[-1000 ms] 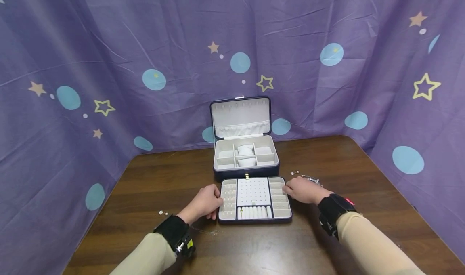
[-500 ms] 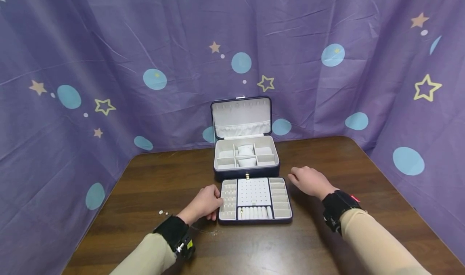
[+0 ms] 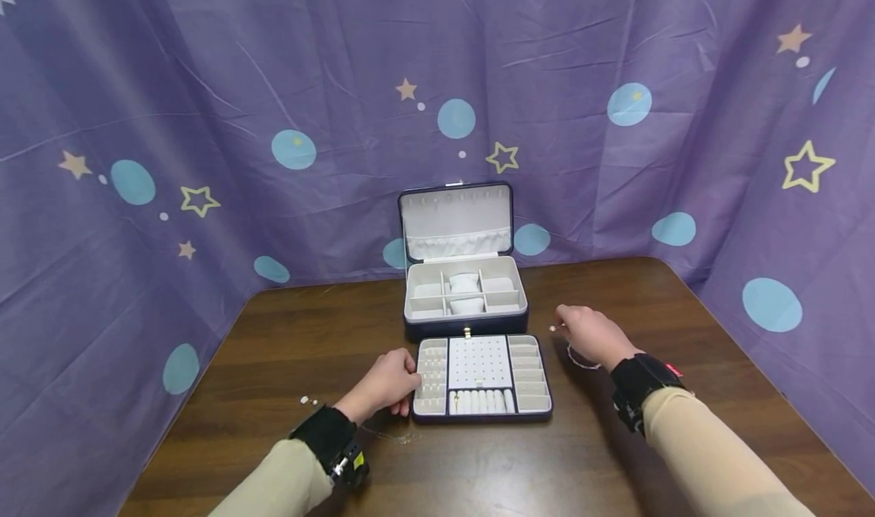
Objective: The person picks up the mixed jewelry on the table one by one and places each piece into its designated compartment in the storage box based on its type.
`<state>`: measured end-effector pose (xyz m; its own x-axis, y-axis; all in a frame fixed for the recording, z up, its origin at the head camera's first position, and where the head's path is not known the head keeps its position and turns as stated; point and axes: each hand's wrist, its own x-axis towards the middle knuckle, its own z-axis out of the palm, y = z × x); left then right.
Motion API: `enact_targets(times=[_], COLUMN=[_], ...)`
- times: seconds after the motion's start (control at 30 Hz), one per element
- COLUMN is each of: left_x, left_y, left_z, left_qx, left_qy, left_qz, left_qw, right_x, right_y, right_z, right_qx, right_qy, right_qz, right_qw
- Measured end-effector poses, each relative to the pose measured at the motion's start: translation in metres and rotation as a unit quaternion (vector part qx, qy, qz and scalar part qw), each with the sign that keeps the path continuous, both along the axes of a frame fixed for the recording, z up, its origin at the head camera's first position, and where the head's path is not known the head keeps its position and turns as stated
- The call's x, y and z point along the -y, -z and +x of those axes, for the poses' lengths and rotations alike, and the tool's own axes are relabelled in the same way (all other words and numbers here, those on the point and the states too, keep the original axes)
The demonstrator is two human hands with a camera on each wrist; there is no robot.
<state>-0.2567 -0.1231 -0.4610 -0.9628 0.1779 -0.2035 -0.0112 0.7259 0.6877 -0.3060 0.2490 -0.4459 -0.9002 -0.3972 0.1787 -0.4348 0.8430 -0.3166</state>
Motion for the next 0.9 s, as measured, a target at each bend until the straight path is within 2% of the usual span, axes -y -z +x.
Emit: enact_targets(times=[0.5,0.9], left_x=[-0.001,-0.001], left_y=[-0.001,-0.001], left_z=[0.001,0.002], left_qx=[-0.010,-0.002], left_qy=[-0.003,-0.005], left_qz=[0.004,0.006], left_qw=[0.9999,1.0000], right_x=[-0.006,0.001], right_y=[0.007,0.008], right_z=[-0.007,-0.013], right_qx=[-0.019,0.029], right_qy=[0.015,0.056], right_qz=[0.020,0.050], right_qw=[1.000,0.997])
